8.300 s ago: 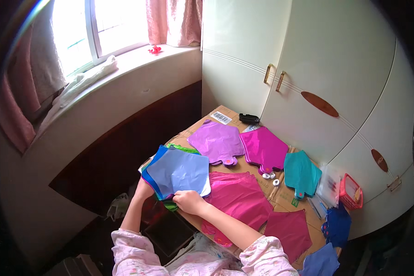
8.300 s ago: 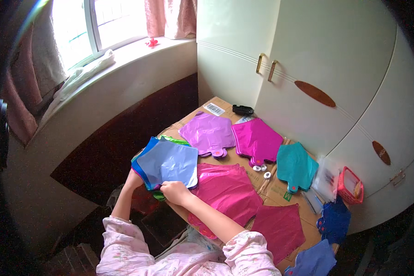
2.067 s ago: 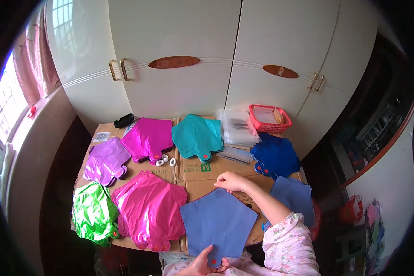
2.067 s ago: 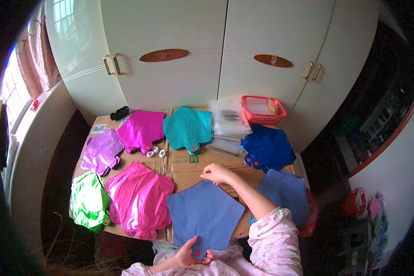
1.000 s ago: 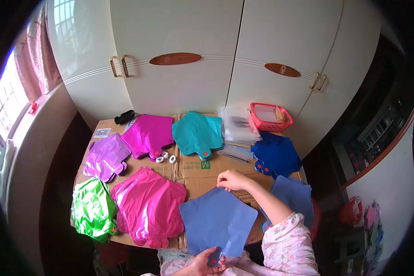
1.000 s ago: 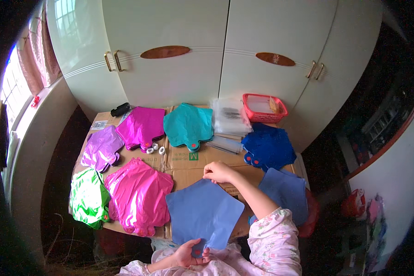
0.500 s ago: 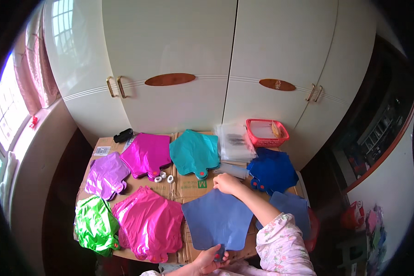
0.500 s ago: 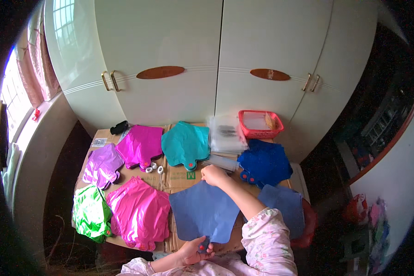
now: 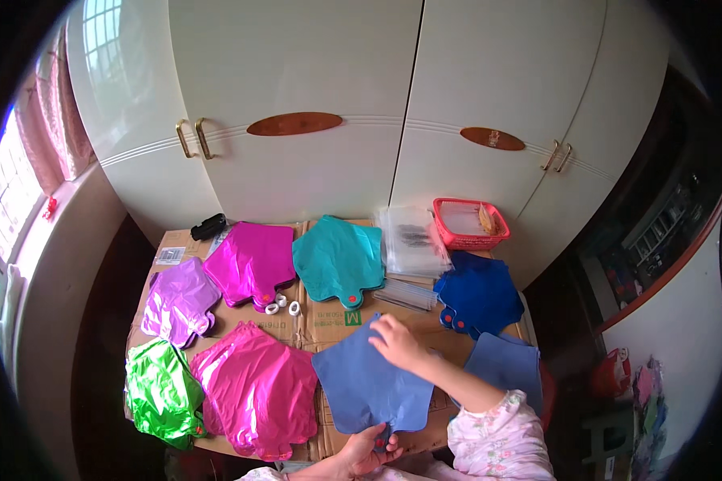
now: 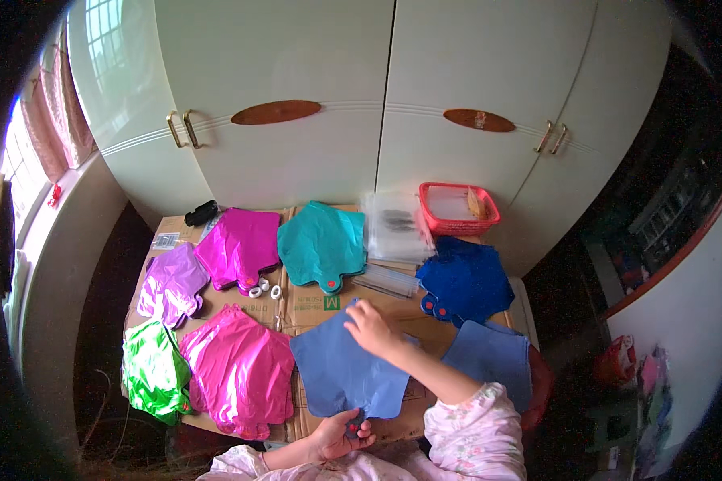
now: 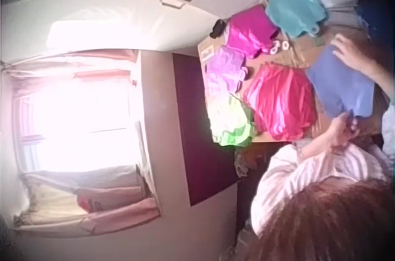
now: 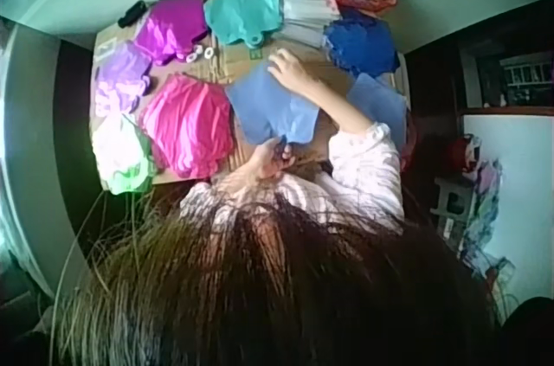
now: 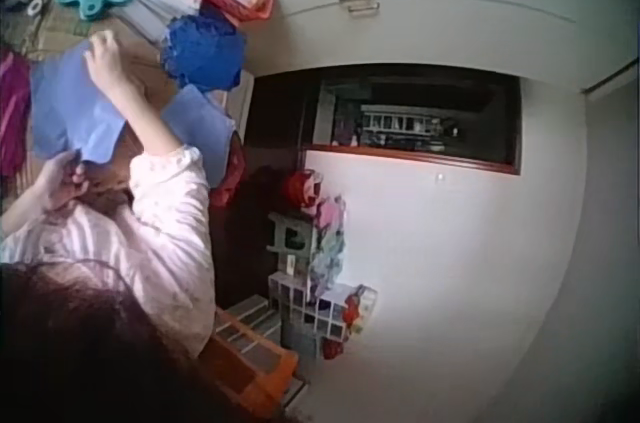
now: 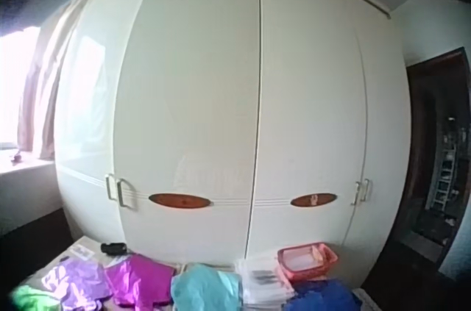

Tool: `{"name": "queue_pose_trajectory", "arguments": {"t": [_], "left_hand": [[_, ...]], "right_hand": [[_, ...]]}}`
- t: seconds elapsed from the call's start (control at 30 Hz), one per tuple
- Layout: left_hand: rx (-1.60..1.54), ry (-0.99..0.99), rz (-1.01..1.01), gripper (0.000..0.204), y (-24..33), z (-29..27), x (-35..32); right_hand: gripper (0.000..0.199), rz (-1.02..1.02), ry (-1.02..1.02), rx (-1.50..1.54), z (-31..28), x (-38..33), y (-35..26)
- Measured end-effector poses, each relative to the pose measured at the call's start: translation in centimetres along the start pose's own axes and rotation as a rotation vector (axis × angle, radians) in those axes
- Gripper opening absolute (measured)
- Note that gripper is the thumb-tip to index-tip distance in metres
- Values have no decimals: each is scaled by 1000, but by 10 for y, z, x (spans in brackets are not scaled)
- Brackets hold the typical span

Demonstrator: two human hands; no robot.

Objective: Folding flat foil balloons and placing them into plastic sleeves with backing cards.

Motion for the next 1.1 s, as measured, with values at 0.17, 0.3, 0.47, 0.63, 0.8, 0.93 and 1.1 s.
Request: {"name": "queue_pose_trajectory", "arguments": {"t": [0.17, 0.3, 0.47, 0.63, 0.8, 0.93, 1.1], "left_hand": [[-61, -43, -3, 19, -1, -8, 6], [-30, -10, 13, 19, 0, 1, -1], [7, 14, 6, 21, 1, -3, 1], [101, 54, 206, 29, 23, 5, -28], [238, 247, 520, 26, 80, -18, -70], [1283, 838, 917, 35, 119, 19, -103], [1655, 1386, 748, 39, 130, 31, -99]], "right_hand": [[31, -150, -115, -79, 8, -24, -62], [38, -172, -83, -130, 14, -30, -61], [42, -212, -55, -178, 13, -30, -61], [44, -209, -92, -195, 18, -30, -61], [48, -192, -126, -239, 21, -33, -60], [53, -185, -168, -274, 26, -33, -59], [61, -107, -336, -277, 33, -34, -53]]}}
Point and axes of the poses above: each hand's wrist, its own x-axis towards the middle knuckle, its own z-axis out of the palm, y = z × x, the point moved 9 cm from there along x, towards the middle knuckle, and after that the axes turned 14 degrees about -z, right-handed, at the moved point
